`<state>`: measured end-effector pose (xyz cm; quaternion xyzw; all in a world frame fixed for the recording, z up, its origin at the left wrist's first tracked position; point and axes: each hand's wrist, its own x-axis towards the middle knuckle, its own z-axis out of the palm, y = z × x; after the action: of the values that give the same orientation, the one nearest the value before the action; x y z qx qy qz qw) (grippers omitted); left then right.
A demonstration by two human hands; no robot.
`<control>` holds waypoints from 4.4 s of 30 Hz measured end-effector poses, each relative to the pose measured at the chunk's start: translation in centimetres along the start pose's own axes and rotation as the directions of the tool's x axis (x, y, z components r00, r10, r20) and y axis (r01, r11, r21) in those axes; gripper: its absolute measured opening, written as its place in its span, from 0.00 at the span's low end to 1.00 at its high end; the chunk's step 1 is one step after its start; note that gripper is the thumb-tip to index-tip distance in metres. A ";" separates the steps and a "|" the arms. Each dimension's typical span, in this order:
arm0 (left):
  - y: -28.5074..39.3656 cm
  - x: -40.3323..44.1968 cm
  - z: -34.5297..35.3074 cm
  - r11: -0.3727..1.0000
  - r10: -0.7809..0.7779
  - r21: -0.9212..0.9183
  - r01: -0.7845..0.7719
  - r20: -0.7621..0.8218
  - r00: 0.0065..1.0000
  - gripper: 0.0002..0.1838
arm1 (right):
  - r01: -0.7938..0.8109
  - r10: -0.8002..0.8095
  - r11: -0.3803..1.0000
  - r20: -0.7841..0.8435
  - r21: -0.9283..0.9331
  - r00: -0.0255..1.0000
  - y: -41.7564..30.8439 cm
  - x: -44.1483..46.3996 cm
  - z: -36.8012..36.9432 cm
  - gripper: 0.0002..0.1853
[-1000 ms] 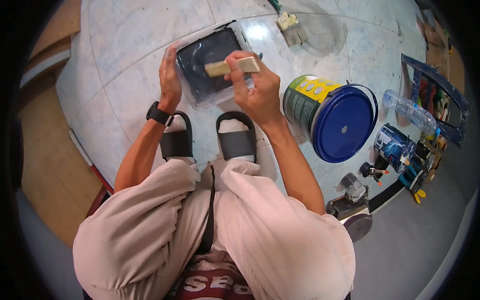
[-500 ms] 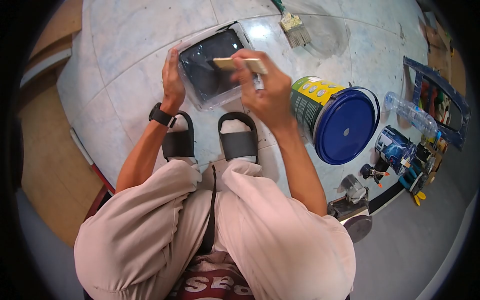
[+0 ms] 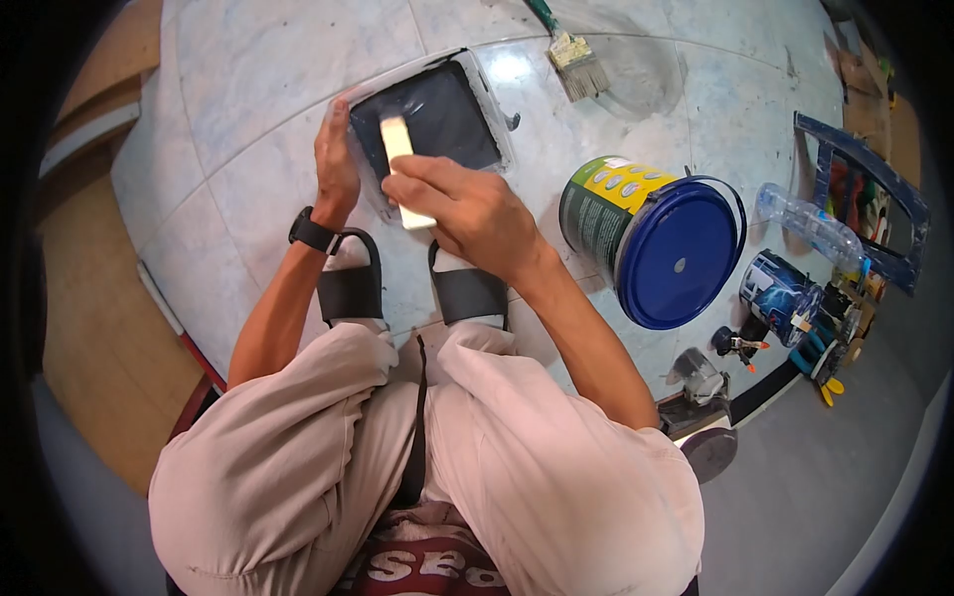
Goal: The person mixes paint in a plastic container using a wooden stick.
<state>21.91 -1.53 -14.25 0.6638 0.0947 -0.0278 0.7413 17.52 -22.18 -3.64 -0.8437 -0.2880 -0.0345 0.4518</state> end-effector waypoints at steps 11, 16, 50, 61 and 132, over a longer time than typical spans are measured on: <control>-0.3 0.4 0.1 0.997 0.003 -0.075 -0.001 0.028 1.000 0.29 | -0.025 0.026 1.000 -0.070 0.017 0.997 1.1 1.8 -2.5 0.22; 0.0 0.4 0.2 0.999 0.013 -0.045 -0.012 0.020 1.000 0.29 | -0.040 0.042 0.983 -0.010 0.181 0.999 -1.2 0.4 -0.2 0.18; -0.5 -0.8 0.2 0.998 0.043 -0.042 -0.045 -0.066 0.997 0.31 | -0.475 0.798 0.592 -0.389 0.652 0.461 0.8 -3.0 2.7 0.18; 0.1 -1.1 0.6 0.995 0.009 -0.102 -0.016 -0.076 0.997 0.29 | -0.369 0.287 0.920 -0.415 -0.130 0.863 1.1 -2.8 -1.6 0.08; -0.7 0.2 -1.1 0.996 -0.085 0.009 0.085 0.043 0.995 0.46 | -0.151 0.191 0.963 -0.166 0.225 0.968 -0.3 -0.7 1.3 0.11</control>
<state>21.87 -0.48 -15.08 0.6610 0.1066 -0.0742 0.7391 16.51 -21.32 -4.38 -0.8060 -0.1723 -0.0433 0.5646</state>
